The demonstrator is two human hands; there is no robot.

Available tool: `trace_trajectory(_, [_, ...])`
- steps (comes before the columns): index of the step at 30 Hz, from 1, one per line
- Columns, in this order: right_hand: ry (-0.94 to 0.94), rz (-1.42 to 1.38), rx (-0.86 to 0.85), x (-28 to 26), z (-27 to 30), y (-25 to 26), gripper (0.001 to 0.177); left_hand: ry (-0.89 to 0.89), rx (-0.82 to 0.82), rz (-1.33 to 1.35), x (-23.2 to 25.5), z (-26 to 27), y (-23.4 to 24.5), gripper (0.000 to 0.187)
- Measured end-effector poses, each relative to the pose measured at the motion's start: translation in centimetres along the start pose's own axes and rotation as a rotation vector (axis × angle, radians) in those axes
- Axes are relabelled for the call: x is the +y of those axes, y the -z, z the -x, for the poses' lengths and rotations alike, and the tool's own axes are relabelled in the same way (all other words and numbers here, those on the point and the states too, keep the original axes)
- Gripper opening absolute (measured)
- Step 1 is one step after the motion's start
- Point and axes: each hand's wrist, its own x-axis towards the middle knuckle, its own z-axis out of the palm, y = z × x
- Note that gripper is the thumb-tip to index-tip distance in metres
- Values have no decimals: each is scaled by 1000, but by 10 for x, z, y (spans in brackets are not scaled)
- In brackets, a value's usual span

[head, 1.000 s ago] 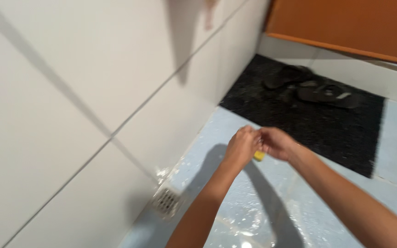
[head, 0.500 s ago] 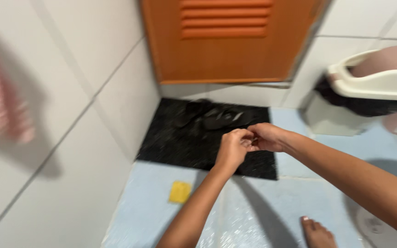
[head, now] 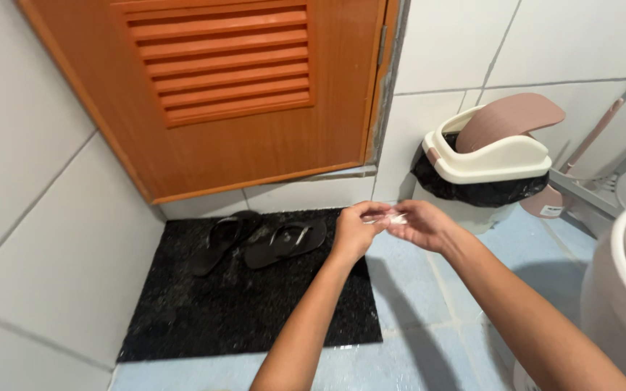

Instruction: The person scrubs the bathroom floor tiles with a sponge, removes debris from the drain, and rinses the sponge using a scoop and bucket of water.

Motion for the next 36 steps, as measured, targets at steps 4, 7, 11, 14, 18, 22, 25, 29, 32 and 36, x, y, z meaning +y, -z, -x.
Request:
trace_trajectory(4, [100,-236,249,-20,-27,46,32,112,54,85,-27,-37,-15,26])
trace_trajectory(7, [236,-190,323,-40,-35,75,31,265,62,198,-44,-51,-23,27])
trace_trajectory(11, [341,-182,348,-67,-44,92,32,354,3,446,-61,-65,-30,29])
trace_trajectory(14, [407,-155,321,-89,-52,100,26,404,-11,478,-67,-74,-31,32])
trace_trajectory(18, [467,-185,337,-121,-61,108,15,452,-29,494,-70,-82,-36,38])
trace_trajectory(22, [526,-201,315,-165,-65,102,16,483,-64,476,-66,-84,-34,43])
trace_trajectory(25, [639,-118,318,-201,-57,102,19,517,-100,414,-69,-77,-30,45])
trace_trajectory(29, [909,221,482,-238,-61,116,28,579,-119,328,-75,-73,-20,45])
trace_trajectory(32, [1084,598,668,-233,-86,139,35,584,-136,332,-82,-71,-13,44])
trace_trajectory(36, [541,1519,659,-196,-122,170,54,627,-124,328,-85,-74,-13,42])
